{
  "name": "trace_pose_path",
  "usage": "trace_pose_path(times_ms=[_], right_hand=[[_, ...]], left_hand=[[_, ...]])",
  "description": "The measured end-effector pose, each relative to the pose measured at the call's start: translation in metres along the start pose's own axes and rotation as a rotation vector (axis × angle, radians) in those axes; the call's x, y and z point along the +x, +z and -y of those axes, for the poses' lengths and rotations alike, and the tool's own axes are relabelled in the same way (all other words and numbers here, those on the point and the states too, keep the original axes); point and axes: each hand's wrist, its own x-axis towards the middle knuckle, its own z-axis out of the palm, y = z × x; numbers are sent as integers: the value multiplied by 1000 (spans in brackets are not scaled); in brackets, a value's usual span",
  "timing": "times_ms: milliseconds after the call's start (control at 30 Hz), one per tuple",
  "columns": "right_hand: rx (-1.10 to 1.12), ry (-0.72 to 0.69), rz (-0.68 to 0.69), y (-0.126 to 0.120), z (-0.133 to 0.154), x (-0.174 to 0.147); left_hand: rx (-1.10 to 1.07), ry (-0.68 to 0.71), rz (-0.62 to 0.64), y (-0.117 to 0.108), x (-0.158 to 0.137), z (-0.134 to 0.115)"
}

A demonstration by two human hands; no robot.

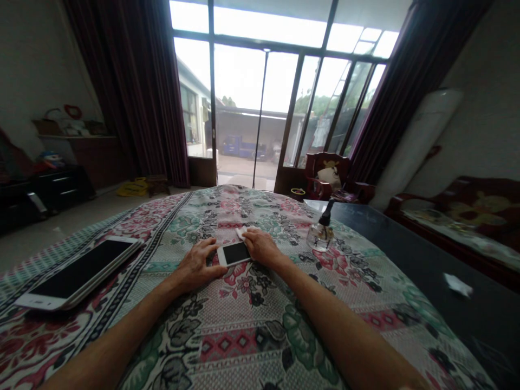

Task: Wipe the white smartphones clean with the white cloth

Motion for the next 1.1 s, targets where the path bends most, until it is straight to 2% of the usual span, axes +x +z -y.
trace_pose_path(times_ms=[133, 233, 333, 433, 500, 700, 800, 933, 1100], right_hand=[[38, 63, -22, -6, -17, -4], [75, 84, -118, -8, -25, -8], [154, -7, -171, -8, -30, -11], [221, -177, -100, -11, -31, -13], [245, -222, -49, -15, -32, -13], [266, -110, 7, -25, -40, -12], [273, -112, -1, -25, -44, -13], [235, -187, -16, -22, -34, -13], [217, -269, -57, -10, -7, -9]], left_hand=[[-6, -12, -1, -1, 0, -2], [-13, -2, -5, -1, -1, -2], [-13, -8, 0, -1, -1, -2], [-10, -23, 6, -1, -1, -3], [-9, -21, 8, -2, -1, -3], [-13, 0, -5, -2, -2, -4], [-18, 2, -10, -1, -2, -3], [-11, 1, -9, -1, -1, -3], [0, -1, -4, -1, -1, -3]])
